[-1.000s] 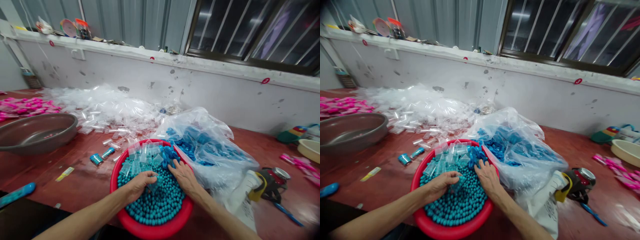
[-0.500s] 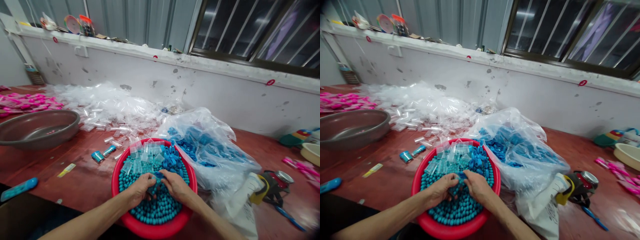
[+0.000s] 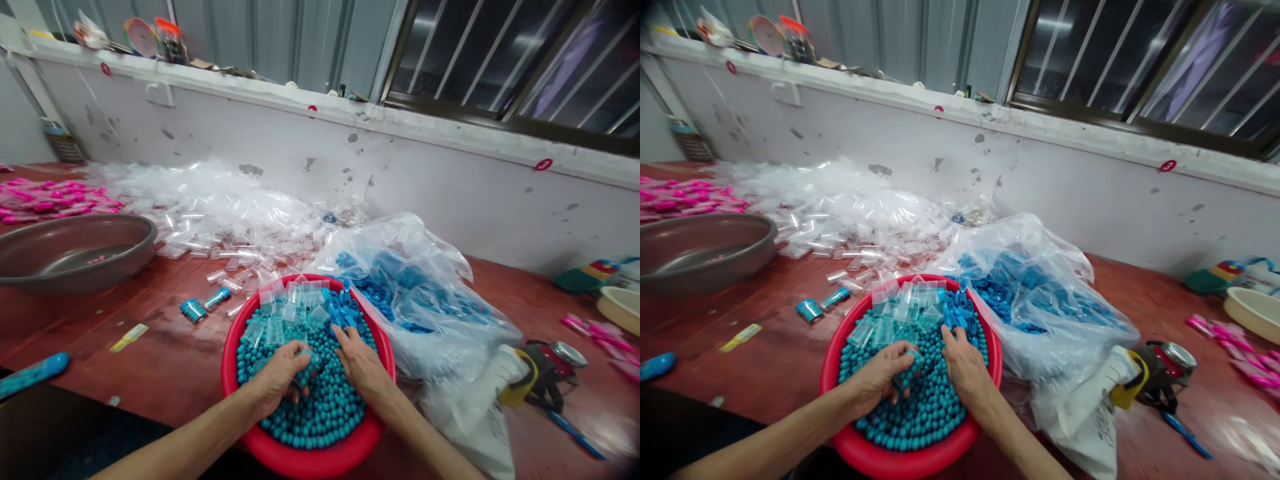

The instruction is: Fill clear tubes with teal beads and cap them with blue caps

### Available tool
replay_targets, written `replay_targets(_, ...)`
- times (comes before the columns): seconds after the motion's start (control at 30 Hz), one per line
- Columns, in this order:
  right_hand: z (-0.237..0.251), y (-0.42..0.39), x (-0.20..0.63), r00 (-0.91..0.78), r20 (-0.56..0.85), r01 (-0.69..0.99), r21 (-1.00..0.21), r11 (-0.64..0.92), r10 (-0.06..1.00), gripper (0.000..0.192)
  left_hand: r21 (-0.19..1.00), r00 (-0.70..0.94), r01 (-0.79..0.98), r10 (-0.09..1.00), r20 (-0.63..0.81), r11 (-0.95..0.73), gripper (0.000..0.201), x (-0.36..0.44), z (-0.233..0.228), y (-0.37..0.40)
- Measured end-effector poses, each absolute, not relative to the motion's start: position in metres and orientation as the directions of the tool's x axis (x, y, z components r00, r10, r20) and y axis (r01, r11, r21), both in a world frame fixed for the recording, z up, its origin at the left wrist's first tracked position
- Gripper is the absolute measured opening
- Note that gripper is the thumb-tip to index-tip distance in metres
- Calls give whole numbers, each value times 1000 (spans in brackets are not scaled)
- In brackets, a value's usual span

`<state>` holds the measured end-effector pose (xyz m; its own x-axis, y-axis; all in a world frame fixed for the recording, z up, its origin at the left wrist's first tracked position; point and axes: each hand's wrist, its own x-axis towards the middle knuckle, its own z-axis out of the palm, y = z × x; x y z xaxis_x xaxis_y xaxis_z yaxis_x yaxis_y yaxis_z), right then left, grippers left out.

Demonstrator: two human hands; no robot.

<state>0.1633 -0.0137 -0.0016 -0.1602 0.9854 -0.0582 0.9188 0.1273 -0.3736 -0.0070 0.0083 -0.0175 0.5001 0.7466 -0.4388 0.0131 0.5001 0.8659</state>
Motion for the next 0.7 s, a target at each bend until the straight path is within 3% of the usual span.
replay_targets(0.13,1,-22,171,-369,-174,892,-341,296,913,56,875,493,-13,764,-416,484,34,-8,-15,8)
replay_targets(0.23,7,-24,173,-360,-207,927,-190,323,910,50,852,578,-109,729,-366,513,32,-11,-13,9)
replay_targets(0.33,8,-20,168,-366,-93,930,4,368,926,36,819,666,-193,685,-295,540,28,-13,-9,9)
replay_targets(0.47,-5,-14,161,-492,-13,861,140,489,870,25,798,736,-229,635,-233,558,28,-15,-6,7)
replay_targets(0.7,-25,-22,165,-378,-26,898,234,373,925,25,870,669,-155,698,-255,467,34,-13,-7,6)
